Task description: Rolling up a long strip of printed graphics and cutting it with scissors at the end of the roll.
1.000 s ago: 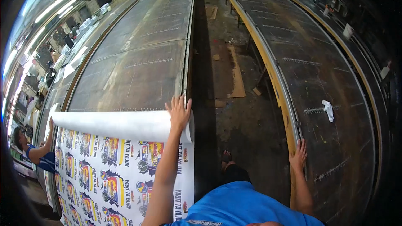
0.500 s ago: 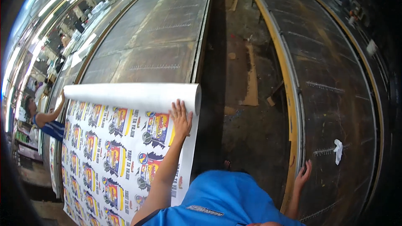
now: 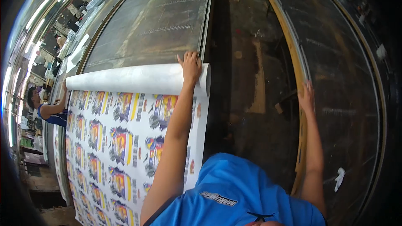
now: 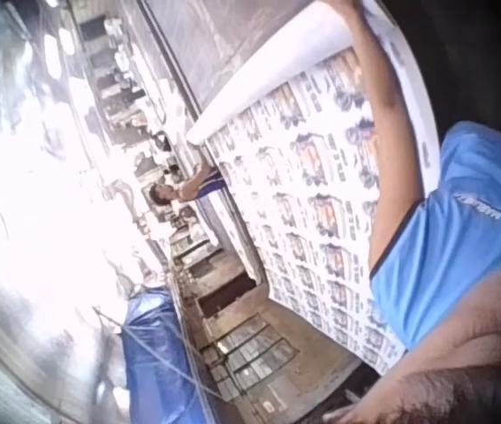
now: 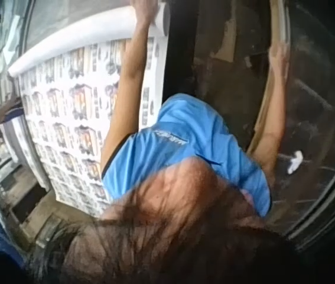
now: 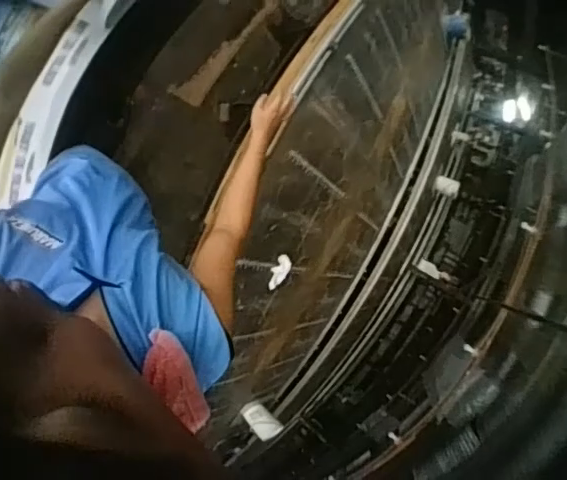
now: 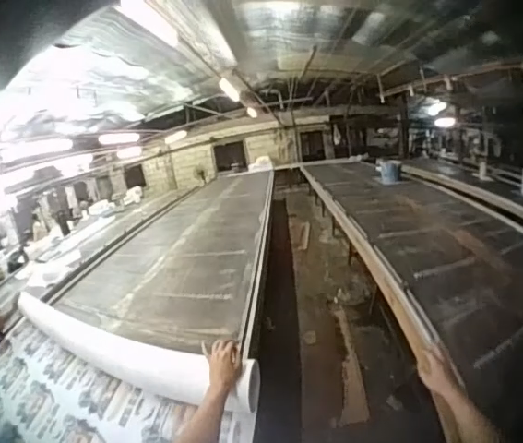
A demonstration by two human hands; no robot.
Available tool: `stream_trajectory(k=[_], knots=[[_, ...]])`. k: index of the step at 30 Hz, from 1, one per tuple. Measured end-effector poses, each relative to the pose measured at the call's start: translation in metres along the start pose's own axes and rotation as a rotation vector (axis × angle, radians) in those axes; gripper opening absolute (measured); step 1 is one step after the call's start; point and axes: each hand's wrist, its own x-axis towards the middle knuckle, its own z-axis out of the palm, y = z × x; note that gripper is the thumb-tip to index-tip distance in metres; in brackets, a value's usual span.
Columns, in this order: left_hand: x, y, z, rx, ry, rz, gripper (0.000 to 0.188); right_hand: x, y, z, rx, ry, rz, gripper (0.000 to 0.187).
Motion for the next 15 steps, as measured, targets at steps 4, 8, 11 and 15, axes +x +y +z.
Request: stream_trajectory(k=[4,8,11,15], knots=[[-0.03,-0.006,0.057,0.084,0.003,0.01,0.054,0.084,0.053,0.03,-0.056,-0.111,0.167,0.059],[-0.023,-0.035,0.111,0.053,0.013,-0.04,0.069,0.107,0.096,0.061,-0.064,-0.155,0.384,0.065],[0.052,-0.047,0.142,0.092,-0.012,-0.054,0.062,0.108,0.102,0.081,-0.112,-0.212,0.466,0.065],[0.207,-0.061,0.178,0.052,0.018,0.103,0.04,0.161,0.096,0.097,-0.307,-0.313,0.554,0.062]])
